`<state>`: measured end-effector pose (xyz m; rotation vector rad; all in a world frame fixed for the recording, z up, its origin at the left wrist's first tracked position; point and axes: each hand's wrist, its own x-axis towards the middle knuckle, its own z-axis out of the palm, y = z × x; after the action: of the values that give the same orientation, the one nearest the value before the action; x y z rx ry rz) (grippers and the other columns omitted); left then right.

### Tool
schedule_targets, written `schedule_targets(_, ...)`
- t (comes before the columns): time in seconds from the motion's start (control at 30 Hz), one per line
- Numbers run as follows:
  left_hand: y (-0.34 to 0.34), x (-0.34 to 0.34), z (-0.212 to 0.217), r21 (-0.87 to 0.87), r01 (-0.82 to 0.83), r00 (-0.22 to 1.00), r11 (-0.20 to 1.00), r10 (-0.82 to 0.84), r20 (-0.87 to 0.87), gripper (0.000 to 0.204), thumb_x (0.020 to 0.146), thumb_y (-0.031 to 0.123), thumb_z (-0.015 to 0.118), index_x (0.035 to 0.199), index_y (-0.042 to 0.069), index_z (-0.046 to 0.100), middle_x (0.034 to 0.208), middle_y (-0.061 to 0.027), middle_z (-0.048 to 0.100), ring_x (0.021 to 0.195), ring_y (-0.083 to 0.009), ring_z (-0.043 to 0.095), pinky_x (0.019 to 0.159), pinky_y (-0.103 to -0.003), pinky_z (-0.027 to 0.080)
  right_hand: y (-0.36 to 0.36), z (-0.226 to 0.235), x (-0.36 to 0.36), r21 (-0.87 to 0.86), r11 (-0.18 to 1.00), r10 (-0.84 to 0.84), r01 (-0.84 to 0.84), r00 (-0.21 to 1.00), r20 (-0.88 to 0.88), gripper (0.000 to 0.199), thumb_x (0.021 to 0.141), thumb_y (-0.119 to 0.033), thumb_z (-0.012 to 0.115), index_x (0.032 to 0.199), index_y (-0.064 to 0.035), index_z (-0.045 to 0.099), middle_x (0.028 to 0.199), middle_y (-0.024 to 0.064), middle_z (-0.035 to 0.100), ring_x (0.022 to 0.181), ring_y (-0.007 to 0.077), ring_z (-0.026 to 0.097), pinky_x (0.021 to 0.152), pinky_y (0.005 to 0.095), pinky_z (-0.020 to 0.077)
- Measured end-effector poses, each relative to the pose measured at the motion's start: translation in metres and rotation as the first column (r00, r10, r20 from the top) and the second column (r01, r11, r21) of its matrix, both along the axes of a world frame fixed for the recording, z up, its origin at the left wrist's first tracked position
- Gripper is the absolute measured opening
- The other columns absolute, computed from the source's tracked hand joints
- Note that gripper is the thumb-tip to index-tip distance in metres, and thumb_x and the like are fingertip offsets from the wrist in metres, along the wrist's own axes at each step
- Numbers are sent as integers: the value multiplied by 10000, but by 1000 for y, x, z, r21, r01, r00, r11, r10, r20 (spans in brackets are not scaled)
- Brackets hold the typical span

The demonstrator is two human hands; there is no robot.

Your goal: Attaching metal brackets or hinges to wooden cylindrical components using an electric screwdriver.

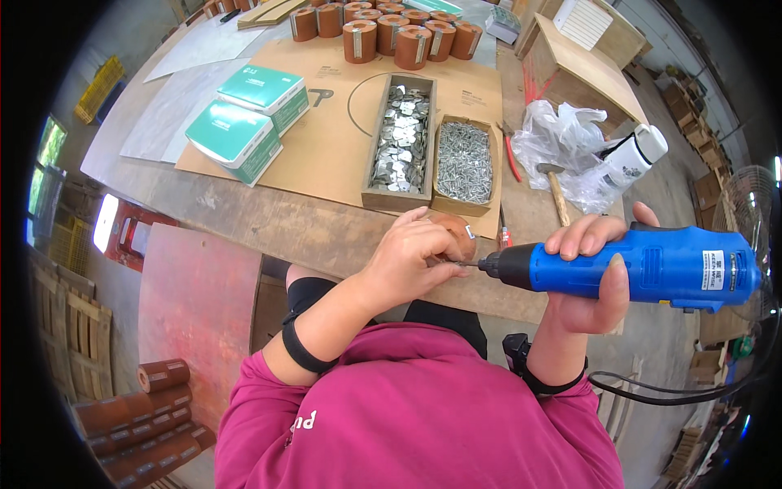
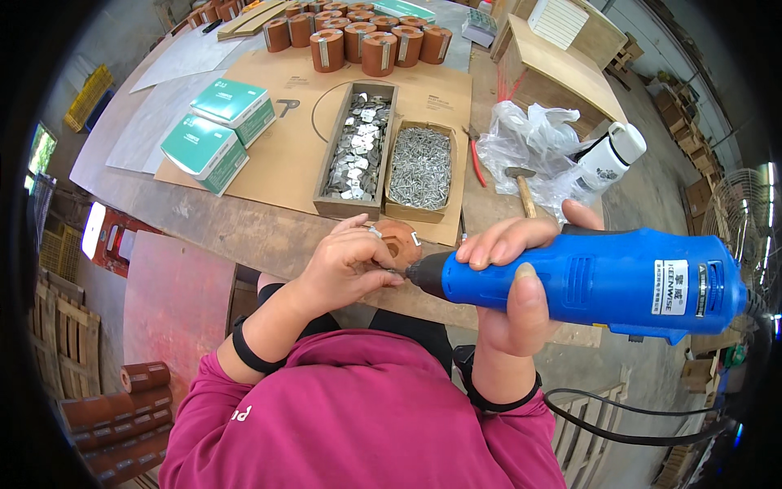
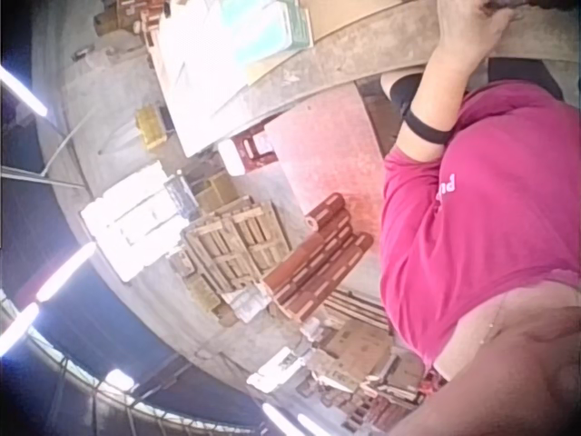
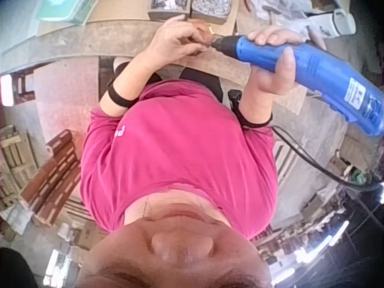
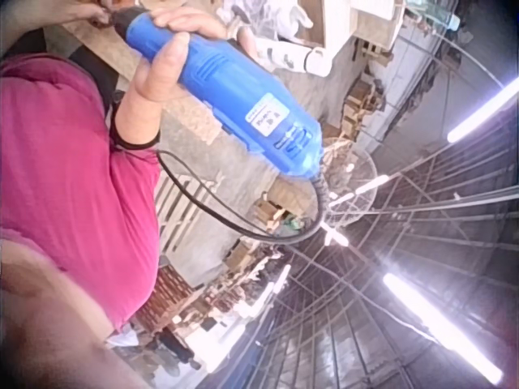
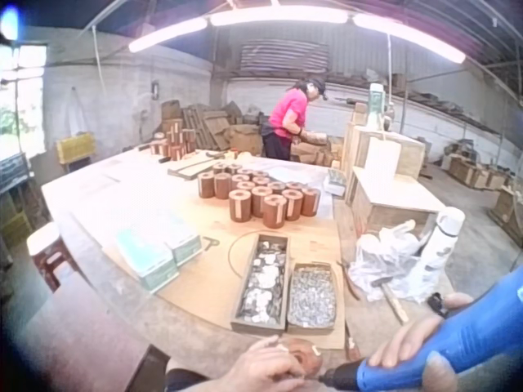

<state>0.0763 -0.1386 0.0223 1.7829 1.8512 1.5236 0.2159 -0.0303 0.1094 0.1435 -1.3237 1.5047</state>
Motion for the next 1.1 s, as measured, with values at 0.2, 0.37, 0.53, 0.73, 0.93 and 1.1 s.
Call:
schedule_targets(0.2, -4, -2, -3, -24, 54, 998, 998, -53, 45, 181, 608, 118, 737, 699, 106, 581, 636, -1, 549, 667, -172, 560, 931, -456, 328, -5, 1, -5, 38, 994, 103, -104, 994, 28, 640, 769, -154, 594, 1266, -60, 200, 746, 110, 492, 641, 220, 514, 596, 378, 476)
schedule_targets(0.37, -8, 0, -4, -33, 23, 1000, 999, -23, 10, 200, 613, 101, 725, 764, 121, 596, 728, 0, 577, 751, -178, 562, 951, -471, 298, -10, 3, -14, 14, 996, 85, -86, 996, 31, 659, 745, -101, 620, 1254, -51, 204, 730, 102, 507, 646, 206, 525, 606, 349, 478)
schedule_targets(0.53, -14, 8, 2, -57, -14, 992, 998, 7, -124, 336, 609, 69, 692, 919, 107, 566, 1054, -63, 518, 1047, -274, 442, 945, -469, 257, -7, -2, -25, 163, 986, -77, 45, 978, 193, 609, 753, -131, 541, 1248, -5, 210, 724, 120, 481, 616, 202, 495, 582, 356, 477)
schedule_targets(0.73, -15, 6, -12, -20, -12, 993, 1000, 10, -121, 357, 609, 52, 667, 948, 66, 554, 1161, -120, 460, 1102, -345, 372, 919, -456, 270, -12, -6, -34, 179, 982, -111, 64, 957, 268, 581, 730, -63, 544, 1223, -8, 242, 724, 114, 500, 624, 194, 511, 604, 343, 471)
schedule_targets(0.93, -17, 6, -17, -23, -18, 994, 1000, 16, -108, 360, 606, 80, 676, 948, 64, 565, 1179, -116, 455, 1109, -352, 361, 923, -458, 268, -9, -14, -36, 167, 984, -111, 70, 961, 254, 586, 689, 47, 580, 1175, 34, 254, 757, 97, 535, 681, 143, 553, 652, 258, 451)
schedule_targets(1.1, -16, 6, -22, -35, -23, 995, 999, 19, -100, 361, 611, 96, 676, 954, 67, 570, 1187, -110, 453, 1117, -345, 354, 929, -462, 255, -9, -19, -39, 203, 974, -153, 101, 953, 261, 569, 676, 43, 593, 1155, 32, 285, 790, 90, 525, 684, 131, 544, 633, 237, 436)
